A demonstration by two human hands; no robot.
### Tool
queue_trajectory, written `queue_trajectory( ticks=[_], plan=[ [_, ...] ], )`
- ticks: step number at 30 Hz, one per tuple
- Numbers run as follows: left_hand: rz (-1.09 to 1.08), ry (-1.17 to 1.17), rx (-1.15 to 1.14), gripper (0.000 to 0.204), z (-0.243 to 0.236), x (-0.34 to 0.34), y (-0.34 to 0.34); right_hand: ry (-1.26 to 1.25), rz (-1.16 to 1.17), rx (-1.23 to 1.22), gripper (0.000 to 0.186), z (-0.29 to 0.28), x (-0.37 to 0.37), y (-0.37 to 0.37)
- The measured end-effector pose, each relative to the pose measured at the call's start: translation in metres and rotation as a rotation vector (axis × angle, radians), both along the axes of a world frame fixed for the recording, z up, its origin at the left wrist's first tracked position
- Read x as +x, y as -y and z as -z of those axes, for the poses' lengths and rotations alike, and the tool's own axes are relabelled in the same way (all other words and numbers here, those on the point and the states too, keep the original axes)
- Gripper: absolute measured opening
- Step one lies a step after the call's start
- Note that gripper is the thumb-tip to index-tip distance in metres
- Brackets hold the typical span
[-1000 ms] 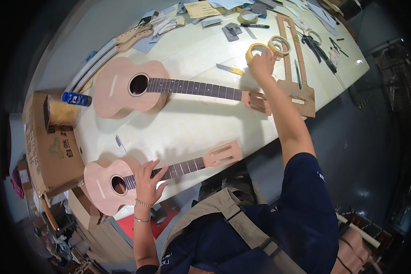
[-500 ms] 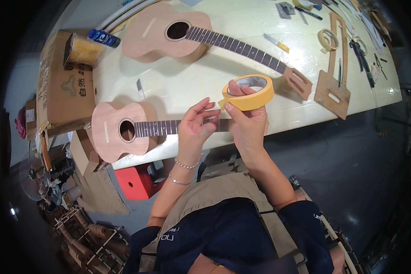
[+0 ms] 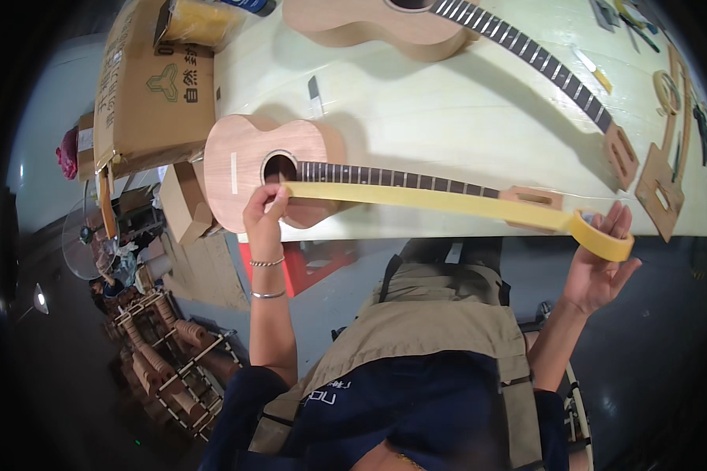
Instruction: The person marks a wood template, applies tape to the body and fretboard of several ukuleles, and moves the instruments between a workbench and a storage rack.
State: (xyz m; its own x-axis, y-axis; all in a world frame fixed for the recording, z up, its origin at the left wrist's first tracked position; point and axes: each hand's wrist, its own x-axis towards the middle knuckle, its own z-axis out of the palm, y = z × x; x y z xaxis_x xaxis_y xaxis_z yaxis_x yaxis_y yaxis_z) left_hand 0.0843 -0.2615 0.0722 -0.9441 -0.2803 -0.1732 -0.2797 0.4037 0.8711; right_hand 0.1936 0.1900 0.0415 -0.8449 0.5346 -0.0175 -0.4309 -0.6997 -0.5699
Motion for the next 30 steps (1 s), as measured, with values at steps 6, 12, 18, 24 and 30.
queue_trajectory(
  ticks=[6,12,18,24,30],
  plan=[
    [0.038,0.061,0.009,0.014,0.006,-0.023,-0.010,0.706,0.032,1.941,0.068,0.021,-0.009,0.026],
    [0.000,0.009,0.104,0.063,0.010,-0.031,-0.014,0.744,-0.073,1.704,0.077,0.024,-0.010,0.018],
    [-0.010,0.027,0.082,0.068,0.010,-0.030,-0.012,0.858,-0.005,1.330,0.079,0.016,-0.016,0.030],
    [0.016,-0.146,-0.120,0.069,0.013,-0.031,-0.019,0.838,0.051,1.273,0.081,0.024,-0.010,0.027],
    [0.545,-0.250,-0.901,0.060,0.023,0.001,-0.036,0.865,0.073,1.221,0.085,0.010,-0.025,0.041]
  ],
)
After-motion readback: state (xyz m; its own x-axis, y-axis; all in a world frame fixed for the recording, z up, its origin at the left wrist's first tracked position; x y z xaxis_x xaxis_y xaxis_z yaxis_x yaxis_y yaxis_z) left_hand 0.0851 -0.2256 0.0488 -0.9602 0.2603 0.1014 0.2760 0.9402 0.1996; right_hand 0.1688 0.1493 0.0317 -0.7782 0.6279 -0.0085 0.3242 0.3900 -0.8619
